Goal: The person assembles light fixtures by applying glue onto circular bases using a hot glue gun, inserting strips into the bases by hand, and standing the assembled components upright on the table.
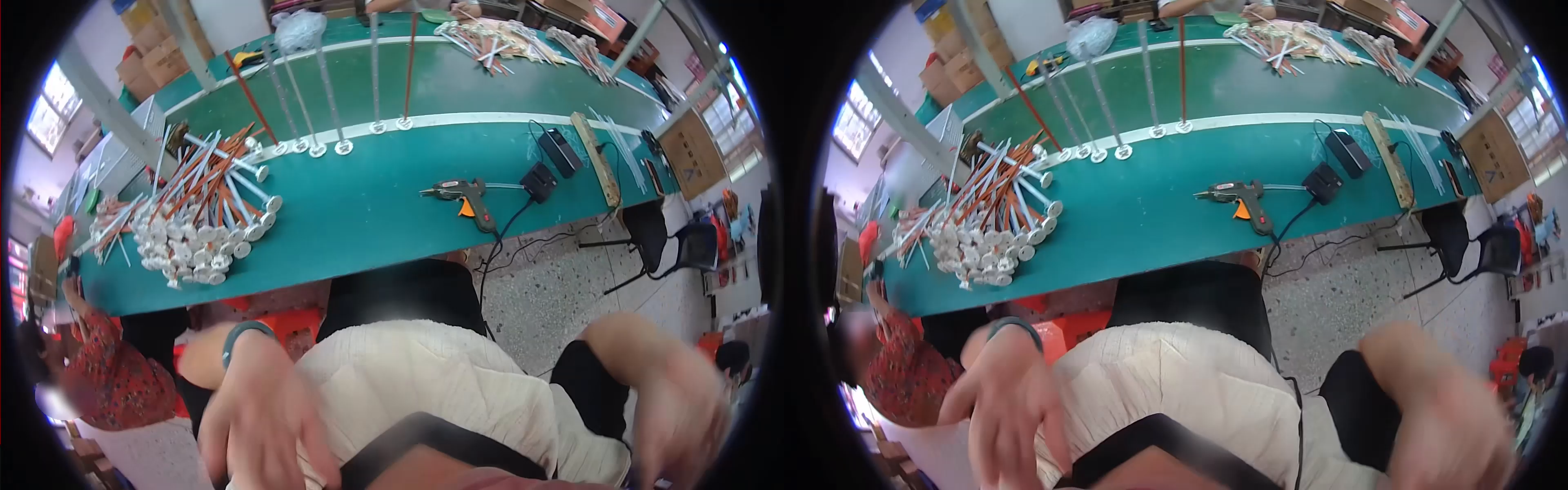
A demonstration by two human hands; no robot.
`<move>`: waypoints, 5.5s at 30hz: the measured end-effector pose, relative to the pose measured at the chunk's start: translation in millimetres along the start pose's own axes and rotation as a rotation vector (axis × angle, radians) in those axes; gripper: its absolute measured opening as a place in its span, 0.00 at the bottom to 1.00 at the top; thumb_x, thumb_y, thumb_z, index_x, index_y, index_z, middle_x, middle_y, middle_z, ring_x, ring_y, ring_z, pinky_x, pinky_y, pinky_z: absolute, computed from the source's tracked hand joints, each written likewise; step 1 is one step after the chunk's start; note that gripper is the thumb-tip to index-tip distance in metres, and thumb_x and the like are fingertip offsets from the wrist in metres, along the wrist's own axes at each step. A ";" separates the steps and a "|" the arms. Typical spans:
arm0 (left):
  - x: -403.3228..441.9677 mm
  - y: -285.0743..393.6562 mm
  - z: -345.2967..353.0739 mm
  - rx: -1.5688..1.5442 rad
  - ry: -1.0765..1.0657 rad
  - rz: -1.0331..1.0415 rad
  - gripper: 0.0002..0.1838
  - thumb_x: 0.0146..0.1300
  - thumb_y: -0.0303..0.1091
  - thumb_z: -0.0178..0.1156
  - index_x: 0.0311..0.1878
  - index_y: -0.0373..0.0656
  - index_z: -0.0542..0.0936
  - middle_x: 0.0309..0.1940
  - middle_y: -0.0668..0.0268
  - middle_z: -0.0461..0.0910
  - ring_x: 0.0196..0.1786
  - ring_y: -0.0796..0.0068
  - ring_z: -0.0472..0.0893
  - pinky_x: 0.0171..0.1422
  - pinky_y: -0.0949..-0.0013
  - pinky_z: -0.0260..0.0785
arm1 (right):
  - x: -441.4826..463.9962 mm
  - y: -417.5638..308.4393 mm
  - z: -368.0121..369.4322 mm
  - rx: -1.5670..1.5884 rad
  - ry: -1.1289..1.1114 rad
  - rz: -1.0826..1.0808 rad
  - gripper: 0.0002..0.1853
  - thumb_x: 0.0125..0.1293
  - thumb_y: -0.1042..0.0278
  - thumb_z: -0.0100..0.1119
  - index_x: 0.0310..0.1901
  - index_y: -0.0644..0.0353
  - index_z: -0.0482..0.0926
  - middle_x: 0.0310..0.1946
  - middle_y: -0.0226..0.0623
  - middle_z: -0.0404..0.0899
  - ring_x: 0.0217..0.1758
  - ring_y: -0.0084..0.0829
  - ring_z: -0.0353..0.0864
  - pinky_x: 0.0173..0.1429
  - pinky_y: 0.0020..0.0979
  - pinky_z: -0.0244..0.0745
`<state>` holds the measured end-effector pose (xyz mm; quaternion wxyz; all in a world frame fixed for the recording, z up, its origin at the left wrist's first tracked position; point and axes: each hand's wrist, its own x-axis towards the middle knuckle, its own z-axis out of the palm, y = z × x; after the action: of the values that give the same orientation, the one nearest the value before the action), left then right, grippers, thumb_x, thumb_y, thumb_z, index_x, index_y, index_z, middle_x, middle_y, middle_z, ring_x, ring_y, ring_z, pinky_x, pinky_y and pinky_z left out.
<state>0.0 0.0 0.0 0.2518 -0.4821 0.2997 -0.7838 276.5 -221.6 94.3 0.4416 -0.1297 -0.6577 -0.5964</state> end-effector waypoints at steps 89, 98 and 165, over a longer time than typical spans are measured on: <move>-210.7 209.7 159.3 -1.430 -1.369 -0.946 0.16 0.58 0.34 0.63 0.49 0.43 0.78 0.46 0.57 0.75 0.48 0.55 0.78 0.53 0.57 0.72 | -110.6 135.7 -165.1 0.335 0.506 0.997 0.13 0.61 0.66 0.60 0.45 0.63 0.80 0.34 0.31 0.79 0.38 0.24 0.78 0.46 0.26 0.71; -176.8 87.6 53.9 -1.041 -1.282 -1.596 0.14 0.60 0.28 0.64 0.49 0.41 0.80 0.47 0.57 0.80 0.50 0.57 0.80 0.55 0.61 0.72 | -197.3 137.1 54.2 0.142 -0.708 1.035 0.06 0.63 0.68 0.61 0.39 0.58 0.82 0.33 0.32 0.83 0.34 0.24 0.80 0.40 0.24 0.74; -207.9 51.2 -34.3 -0.098 -0.979 -2.064 0.07 0.61 0.27 0.64 0.42 0.38 0.83 0.37 0.66 0.81 0.43 0.75 0.79 0.49 0.71 0.71 | -300.0 -67.9 102.0 0.456 -0.430 2.200 0.30 0.48 0.75 0.75 0.53 0.70 0.70 0.44 0.39 0.79 0.44 0.24 0.80 0.49 0.25 0.75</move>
<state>59.2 114.4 -174.4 -0.4415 -0.7613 -0.3391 -0.3323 358.6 -40.4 -161.6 0.6158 -0.6514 -0.3425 0.2812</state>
